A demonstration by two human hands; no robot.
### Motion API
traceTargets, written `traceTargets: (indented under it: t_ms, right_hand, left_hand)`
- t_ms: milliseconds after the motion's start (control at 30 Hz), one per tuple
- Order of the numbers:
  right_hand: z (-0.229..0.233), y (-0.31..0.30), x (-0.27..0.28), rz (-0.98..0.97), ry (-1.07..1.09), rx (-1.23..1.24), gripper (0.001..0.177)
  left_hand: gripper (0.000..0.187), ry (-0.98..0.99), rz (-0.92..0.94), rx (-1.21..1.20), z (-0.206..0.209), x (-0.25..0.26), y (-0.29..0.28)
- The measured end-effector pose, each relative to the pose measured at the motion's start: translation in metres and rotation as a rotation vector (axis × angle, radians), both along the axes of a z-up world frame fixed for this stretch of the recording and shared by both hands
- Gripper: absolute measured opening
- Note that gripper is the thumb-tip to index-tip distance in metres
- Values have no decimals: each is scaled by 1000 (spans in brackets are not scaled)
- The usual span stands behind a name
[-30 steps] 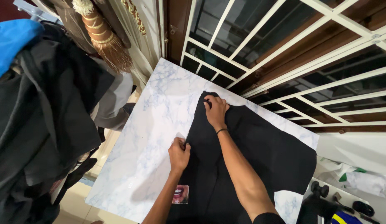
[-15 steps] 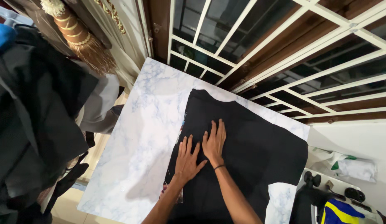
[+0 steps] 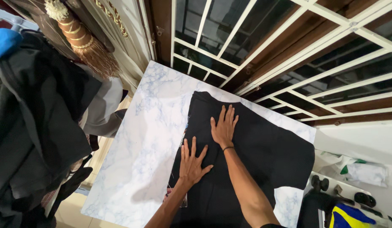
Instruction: The person folds a black t-shirt by hand on a white marble-topped table, smoothing the fabric and folding the sleeves and body together.
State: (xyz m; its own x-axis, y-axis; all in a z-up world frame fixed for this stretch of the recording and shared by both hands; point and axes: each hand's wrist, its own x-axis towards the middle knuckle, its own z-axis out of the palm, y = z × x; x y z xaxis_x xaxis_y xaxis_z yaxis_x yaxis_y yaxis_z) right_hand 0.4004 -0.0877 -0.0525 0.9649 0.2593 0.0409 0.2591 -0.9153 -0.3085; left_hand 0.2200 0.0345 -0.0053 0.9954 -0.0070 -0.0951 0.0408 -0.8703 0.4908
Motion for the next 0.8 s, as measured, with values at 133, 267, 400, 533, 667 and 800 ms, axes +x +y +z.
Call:
traceTargets:
  t_ms: [133, 267, 400, 533, 667, 800]
  right_hand:
    - [3, -3, -9, 17, -39, -9, 72]
    - [10, -16, -58, 18, -110, 108, 74]
    - [14, -53, -118, -137, -63, 70, 72]
    - [11, -88, -168, -213, -131, 124, 60]
    - [26, -86, -204, -269, -164, 312, 30]
    - [51, -54, -216, -464, 107, 454, 22]
  left_hand:
    - [87, -55, 9, -22, -6, -1, -2]
    - [90, -78, 12, 1, -11, -1, -2]
    - [93, -32, -4, -20, -11, -1, 0]
    - [93, -51, -3, -54, -11, -2, -1]
    - [76, -121, 37, -144, -13, 3, -1]
    - [44, -266, 60, 3, -23, 39, -1]
